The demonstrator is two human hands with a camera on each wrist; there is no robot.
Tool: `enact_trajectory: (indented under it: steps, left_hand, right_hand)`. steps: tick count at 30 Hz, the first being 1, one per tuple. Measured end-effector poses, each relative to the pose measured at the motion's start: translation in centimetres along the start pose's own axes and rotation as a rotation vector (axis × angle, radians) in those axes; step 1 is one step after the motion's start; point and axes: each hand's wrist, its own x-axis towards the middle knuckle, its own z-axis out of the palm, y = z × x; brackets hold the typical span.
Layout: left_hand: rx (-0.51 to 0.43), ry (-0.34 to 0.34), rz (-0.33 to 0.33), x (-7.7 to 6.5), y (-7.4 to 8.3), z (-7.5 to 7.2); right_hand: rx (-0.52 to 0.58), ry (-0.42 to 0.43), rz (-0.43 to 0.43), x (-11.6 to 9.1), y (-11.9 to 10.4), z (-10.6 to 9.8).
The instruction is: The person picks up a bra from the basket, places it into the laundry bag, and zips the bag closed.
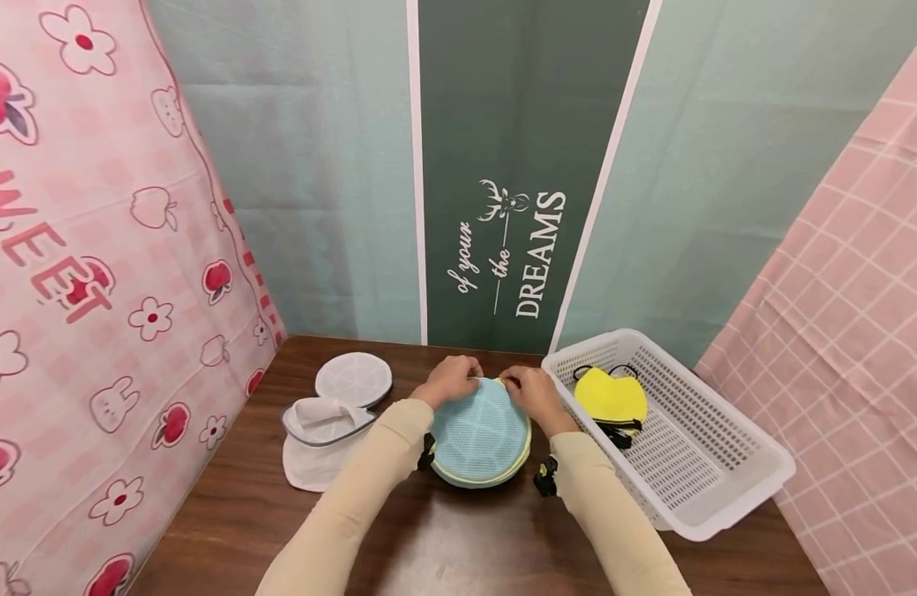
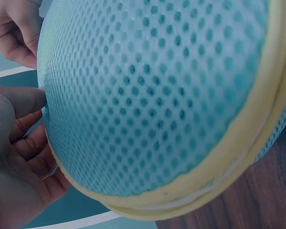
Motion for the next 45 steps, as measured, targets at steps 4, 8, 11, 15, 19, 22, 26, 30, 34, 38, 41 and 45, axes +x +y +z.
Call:
enact_trajectory:
  steps: [4,8,11,15,19,22,26,30,34,38,41,45]
  left_hand:
    - [-0.029,0.004,-0.02,-0.2,-0.2,0.1]
    - [-0.076,0.01,-0.023,-0.5,-0.2,0.1]
    - [-0.085,0.005,-0.014,-0.8,-0.1,0.0]
    - [-0.089,0.006,-0.022,-1.2,-0.1,0.0]
    - [-0.128,0.04,-0.048,-1.5,-0.5,0.4]
    - [-0.168,0.067,-0.054,-1.5,-0.9,0.9]
    - [-0.235,0.093,-0.079,-1.5,-1.1,1.4]
    - [-0.276,0.1,-0.104,-1.6,-0.9,1.6]
    - [-0.31,0.114,-0.152,-2.0,-1.0,1.4]
    - [-0.34,0.147,-0.181,-2.3,-1.3,1.5]
    - [-0.355,0.159,-0.181,-2.3,-1.6,1.9]
    - [-0.399,0.17,-0.195,-2.3,-1.6,2.1]
  right_hand:
    - [0.012,-0.013,0.018,0.0,-0.2,0.0]
    - [0.016,-0.014,0.034,0.0,-0.3,0.1]
    - [0.022,-0.014,0.039,0.0,-0.4,0.0]
    - [0.042,-0.014,0.023,-0.1,-0.6,0.0]
    - [0.054,-0.007,-0.004,-0.2,-0.7,0.1]
    - [0.046,0.005,-0.002,-0.4,-0.6,0.3]
    - [0.046,0.014,0.013,-0.5,-0.5,0.5]
    - [0.077,0.031,0.024,-0.7,-0.5,0.6]
    - [0.096,0.039,0.037,-0.8,-0.2,0.8]
    - [0.134,0.026,0.053,-1.1,0.0,0.9]
    - [0.164,0.022,0.063,-1.3,0.1,0.8]
    - [0.194,0.031,0.079,-1.5,0.1,0.7]
